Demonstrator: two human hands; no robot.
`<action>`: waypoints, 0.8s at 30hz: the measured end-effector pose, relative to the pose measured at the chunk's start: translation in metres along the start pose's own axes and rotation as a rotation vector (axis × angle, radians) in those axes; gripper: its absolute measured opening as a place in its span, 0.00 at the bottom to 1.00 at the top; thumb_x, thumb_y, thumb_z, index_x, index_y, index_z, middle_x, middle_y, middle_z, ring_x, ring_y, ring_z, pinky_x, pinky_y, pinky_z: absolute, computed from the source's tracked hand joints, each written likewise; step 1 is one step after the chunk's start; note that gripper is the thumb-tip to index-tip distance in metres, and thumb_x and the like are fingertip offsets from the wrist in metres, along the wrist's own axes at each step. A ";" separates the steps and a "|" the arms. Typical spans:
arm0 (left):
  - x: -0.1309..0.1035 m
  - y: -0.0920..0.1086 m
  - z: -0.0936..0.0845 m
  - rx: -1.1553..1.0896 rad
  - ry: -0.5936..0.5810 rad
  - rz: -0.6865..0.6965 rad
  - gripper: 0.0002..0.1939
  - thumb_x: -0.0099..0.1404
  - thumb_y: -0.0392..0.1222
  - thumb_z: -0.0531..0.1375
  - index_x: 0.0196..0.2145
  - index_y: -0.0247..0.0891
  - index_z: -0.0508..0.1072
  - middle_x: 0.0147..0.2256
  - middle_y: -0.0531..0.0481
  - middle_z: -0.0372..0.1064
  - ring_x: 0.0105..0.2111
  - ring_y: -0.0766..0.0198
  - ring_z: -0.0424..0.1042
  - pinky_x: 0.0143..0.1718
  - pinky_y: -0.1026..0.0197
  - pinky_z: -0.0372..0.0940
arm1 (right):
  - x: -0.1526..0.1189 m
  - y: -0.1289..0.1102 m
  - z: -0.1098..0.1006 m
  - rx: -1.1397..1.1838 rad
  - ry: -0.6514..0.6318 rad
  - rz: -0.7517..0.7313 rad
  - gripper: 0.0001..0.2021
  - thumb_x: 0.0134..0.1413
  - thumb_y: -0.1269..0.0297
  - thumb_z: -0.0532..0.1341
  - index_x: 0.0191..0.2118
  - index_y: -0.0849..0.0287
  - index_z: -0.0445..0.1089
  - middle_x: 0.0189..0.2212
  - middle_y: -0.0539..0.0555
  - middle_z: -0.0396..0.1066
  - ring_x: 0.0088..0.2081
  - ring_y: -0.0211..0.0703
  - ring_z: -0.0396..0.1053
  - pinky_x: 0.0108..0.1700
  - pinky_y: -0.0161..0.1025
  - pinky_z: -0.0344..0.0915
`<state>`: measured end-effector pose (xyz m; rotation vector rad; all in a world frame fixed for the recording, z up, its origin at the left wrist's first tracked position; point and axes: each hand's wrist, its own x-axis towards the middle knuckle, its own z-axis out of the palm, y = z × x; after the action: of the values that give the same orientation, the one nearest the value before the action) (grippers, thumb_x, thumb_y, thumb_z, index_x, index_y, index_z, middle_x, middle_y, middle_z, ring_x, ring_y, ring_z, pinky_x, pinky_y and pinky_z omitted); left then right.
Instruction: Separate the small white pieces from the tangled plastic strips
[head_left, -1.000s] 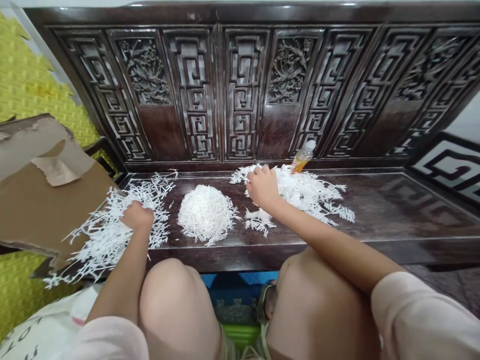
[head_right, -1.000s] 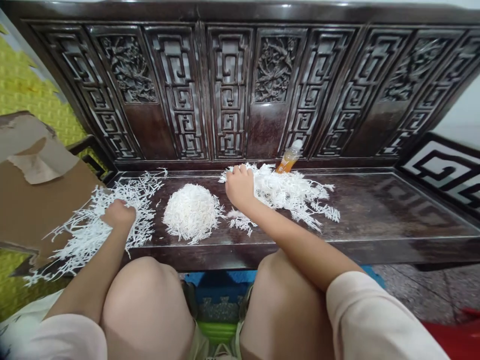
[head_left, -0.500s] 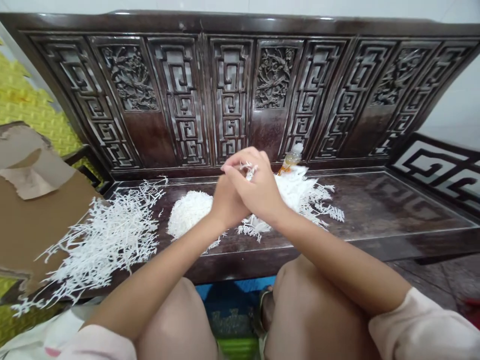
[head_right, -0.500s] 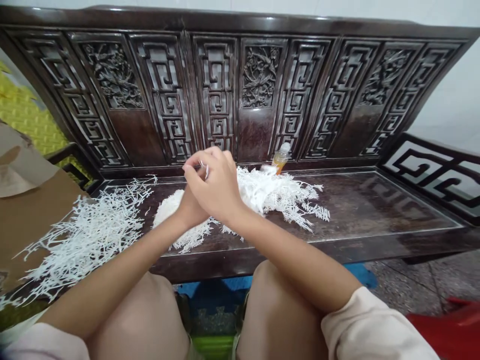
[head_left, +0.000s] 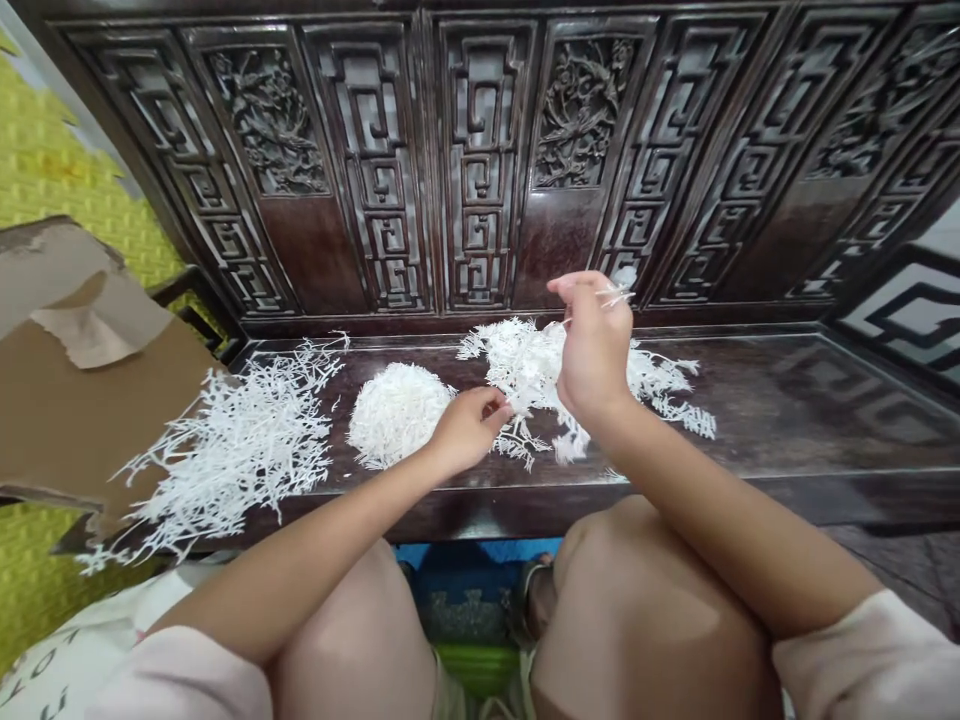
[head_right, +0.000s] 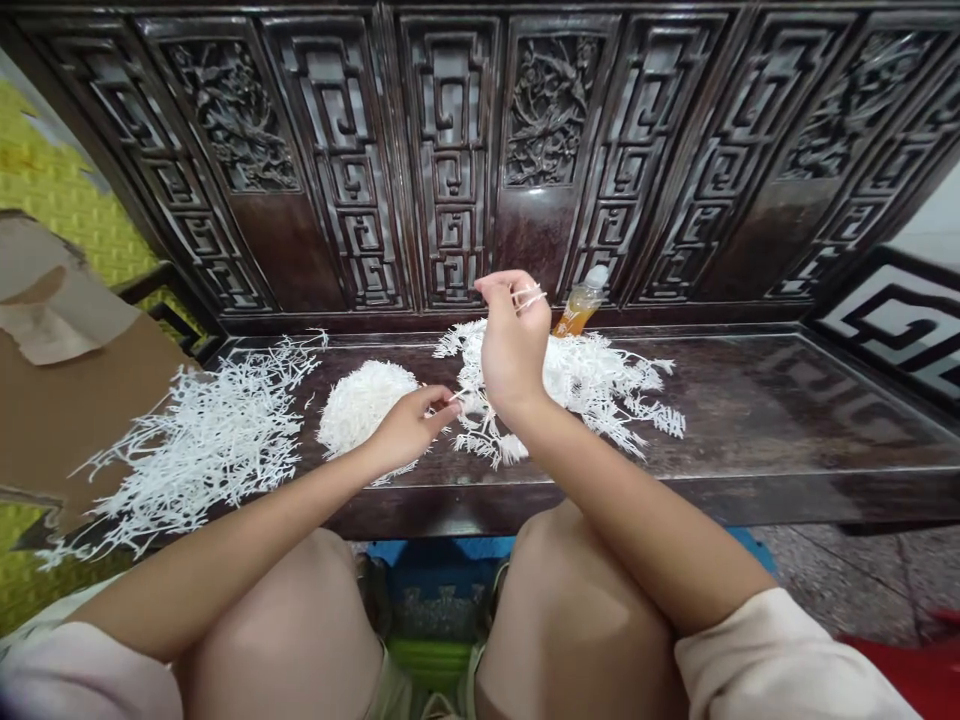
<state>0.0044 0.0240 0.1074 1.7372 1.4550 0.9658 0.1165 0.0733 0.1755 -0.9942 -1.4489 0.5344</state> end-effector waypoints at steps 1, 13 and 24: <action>0.000 -0.003 0.000 0.003 0.009 -0.012 0.08 0.56 0.45 0.52 0.26 0.38 0.65 0.27 0.51 0.64 0.29 0.65 0.63 0.32 0.61 0.59 | 0.000 -0.001 -0.001 -0.013 -0.003 -0.012 0.14 0.54 0.58 0.43 0.39 0.55 0.61 0.36 0.53 0.62 0.38 0.40 0.61 0.37 0.40 0.57; -0.001 -0.002 0.001 0.136 -0.111 0.062 0.10 0.54 0.46 0.53 0.27 0.38 0.69 0.28 0.51 0.65 0.31 0.61 0.64 0.35 0.59 0.58 | -0.013 -0.003 0.000 -0.083 -0.013 -0.042 0.24 0.54 0.50 0.36 0.44 0.56 0.60 0.36 0.54 0.61 0.34 0.37 0.62 0.33 0.38 0.59; 0.011 0.001 -0.031 -0.227 0.109 -0.195 0.14 0.55 0.49 0.53 0.23 0.35 0.68 0.22 0.51 0.64 0.24 0.67 0.62 0.27 0.64 0.57 | 0.016 0.047 -0.007 -0.357 -0.017 0.082 0.26 0.51 0.59 0.47 0.56 0.56 0.42 0.49 0.61 0.50 0.46 0.46 0.55 0.41 0.44 0.58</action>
<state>-0.0210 0.0352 0.1256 1.3727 1.4881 1.0881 0.1368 0.1100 0.1475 -1.3371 -1.5558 0.3486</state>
